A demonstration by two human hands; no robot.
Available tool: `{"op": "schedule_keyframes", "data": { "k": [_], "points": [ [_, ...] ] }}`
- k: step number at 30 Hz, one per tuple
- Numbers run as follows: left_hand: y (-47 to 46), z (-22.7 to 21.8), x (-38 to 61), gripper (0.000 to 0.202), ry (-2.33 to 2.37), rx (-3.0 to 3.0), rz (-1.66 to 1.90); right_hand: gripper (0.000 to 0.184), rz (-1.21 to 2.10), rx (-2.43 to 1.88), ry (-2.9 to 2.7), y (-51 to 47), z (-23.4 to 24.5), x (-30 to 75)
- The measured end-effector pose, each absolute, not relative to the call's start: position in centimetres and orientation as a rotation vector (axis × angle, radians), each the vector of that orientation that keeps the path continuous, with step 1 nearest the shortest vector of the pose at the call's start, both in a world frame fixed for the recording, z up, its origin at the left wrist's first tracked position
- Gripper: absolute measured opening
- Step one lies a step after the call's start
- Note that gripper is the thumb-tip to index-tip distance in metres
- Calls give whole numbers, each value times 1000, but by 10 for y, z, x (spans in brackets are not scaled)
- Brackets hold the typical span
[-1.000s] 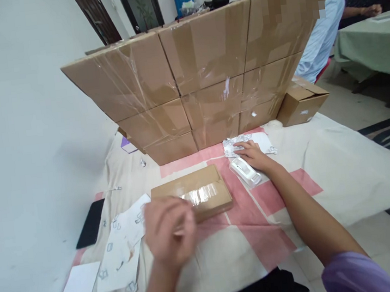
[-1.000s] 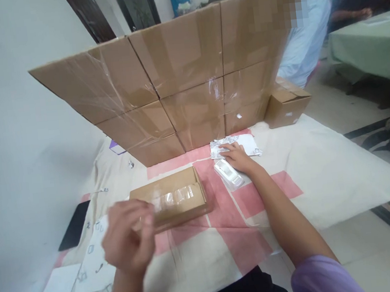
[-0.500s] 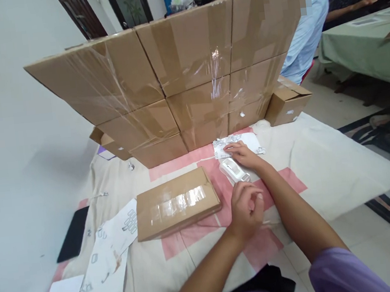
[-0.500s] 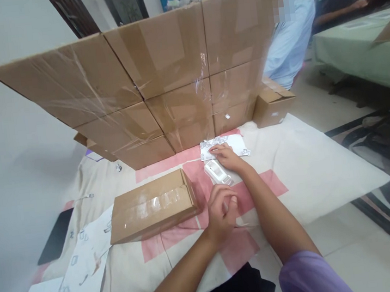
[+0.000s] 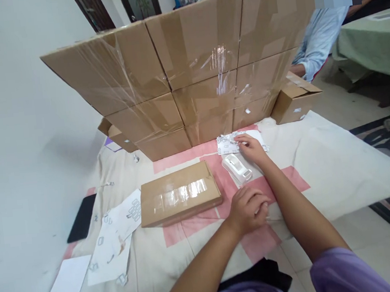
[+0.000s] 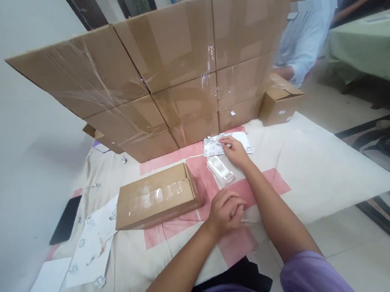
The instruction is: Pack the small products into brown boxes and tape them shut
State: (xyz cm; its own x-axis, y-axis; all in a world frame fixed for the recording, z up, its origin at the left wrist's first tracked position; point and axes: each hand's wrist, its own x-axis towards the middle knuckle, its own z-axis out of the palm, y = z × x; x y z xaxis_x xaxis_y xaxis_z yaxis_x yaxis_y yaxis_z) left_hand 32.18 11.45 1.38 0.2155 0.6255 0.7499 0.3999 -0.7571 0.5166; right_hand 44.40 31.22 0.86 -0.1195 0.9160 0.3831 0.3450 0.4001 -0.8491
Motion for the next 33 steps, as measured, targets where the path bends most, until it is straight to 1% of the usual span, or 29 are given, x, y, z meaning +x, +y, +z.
{"op": "schedule_keyframes", "data": {
  "k": [3, 7, 11, 14, 16, 17, 18, 21, 24, 27, 33],
  "points": [
    [116, 11, 321, 15, 989, 2280, 1562, 26, 719, -1100, -1573, 314, 8, 446],
    [116, 14, 322, 13, 969, 2313, 1604, 24, 803, -1064, -1446, 313, 15, 445],
    [106, 31, 313, 11, 923, 2398, 1684, 24, 1007, -1003, -1426, 299, 36, 438],
    [81, 44, 277, 12, 941, 2512, 1768, 21, 1177, -1013, -1551, 270, 59, 432],
    [58, 48, 236, 8, 1194, 2565, 1904, 22, 1262, -1042, -1689, 245, 72, 427],
    [47, 49, 212, 5, 1452, 2497, 1962, 22, 1303, -1050, -1754, 234, 78, 425],
    [38, 48, 189, 9, 1760, 2310, 2081, 21, 1353, -1046, -1817, 223, 81, 422],
    [19, 47, 129, 8, 2092, 1970, 2286, 18, 1519, -1011, -1934, 205, 86, 413],
    [10, 43, 97, 8, 2208, 1775, 2327, 18, 1673, -1034, -1941, 202, 84, 406],
    [0, 33, 86, 11, 2256, 1639, 2258, 15, 1801, -1021, -1921, 204, 82, 404],
    [-6, 7, 81, 12, 2318, 1432, 2073, 15, 1857, -953, -1916, 205, 85, 403]
  ]
}}
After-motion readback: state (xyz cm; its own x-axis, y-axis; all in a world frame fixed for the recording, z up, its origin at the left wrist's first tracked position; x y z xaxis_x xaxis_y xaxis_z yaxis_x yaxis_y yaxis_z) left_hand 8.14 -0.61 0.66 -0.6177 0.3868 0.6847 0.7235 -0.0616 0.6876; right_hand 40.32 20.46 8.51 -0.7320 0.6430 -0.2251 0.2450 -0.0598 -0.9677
